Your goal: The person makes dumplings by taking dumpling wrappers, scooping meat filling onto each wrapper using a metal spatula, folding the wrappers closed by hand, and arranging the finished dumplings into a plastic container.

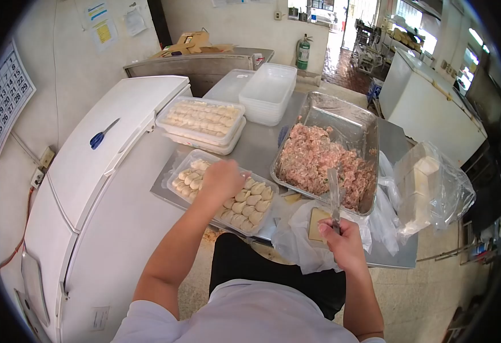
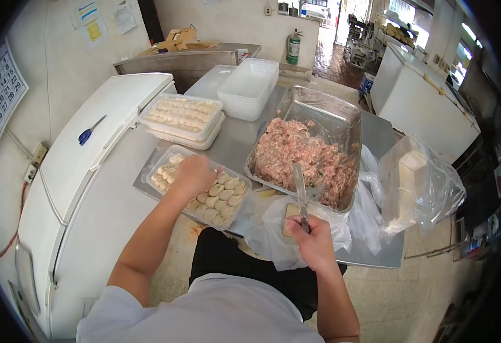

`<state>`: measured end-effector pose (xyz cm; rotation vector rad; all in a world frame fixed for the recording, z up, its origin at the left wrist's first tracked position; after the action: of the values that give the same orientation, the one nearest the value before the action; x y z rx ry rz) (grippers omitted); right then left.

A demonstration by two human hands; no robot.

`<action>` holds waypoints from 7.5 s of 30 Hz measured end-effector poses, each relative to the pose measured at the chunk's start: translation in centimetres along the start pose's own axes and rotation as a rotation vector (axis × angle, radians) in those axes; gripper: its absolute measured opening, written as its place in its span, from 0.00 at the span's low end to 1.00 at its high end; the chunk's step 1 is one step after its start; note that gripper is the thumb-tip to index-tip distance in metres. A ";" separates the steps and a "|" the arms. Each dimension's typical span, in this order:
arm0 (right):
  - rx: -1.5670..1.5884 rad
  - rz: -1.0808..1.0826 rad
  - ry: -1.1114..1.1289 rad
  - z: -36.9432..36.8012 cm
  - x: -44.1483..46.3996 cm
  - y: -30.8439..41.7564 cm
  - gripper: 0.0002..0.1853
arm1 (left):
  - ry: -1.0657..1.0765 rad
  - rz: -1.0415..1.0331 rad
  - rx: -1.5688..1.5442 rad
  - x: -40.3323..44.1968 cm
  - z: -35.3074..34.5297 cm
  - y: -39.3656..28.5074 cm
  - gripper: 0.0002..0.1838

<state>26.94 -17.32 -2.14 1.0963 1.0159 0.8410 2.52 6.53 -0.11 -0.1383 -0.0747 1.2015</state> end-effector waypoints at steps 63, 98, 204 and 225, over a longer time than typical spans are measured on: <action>-0.953 1.210 0.166 -8.9 -12.6 18.1 0.09 | -0.181 -0.511 -1.065 -5.3 2.5 -17.5 0.17; -0.253 0.145 -0.495 9.6 -5.5 -6.0 0.05 | 0.222 -0.631 -1.017 -6.8 -8.9 -20.8 0.09; -0.625 0.485 -0.464 4.7 -2.5 2.8 0.20 | 0.450 0.557 -2.415 -4.9 -5.2 -16.1 0.27; -0.664 0.476 -0.507 6.0 -8.5 1.4 0.20 | 0.707 0.426 -2.396 -4.9 -8.5 -21.0 0.32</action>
<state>29.77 -26.54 1.96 0.8985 0.0189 1.0970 21.21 -6.05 -5.35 -2.7017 -0.8564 0.7419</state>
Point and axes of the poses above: each hand's wrist, its own x-axis towards the middle knuckle, its own z-axis out of the back of the hand, y = z × x, the point moved 7 cm from there along x, towards the middle knuckle, and after that the axes turned 2 degrees about x, right-handed, at the moved point
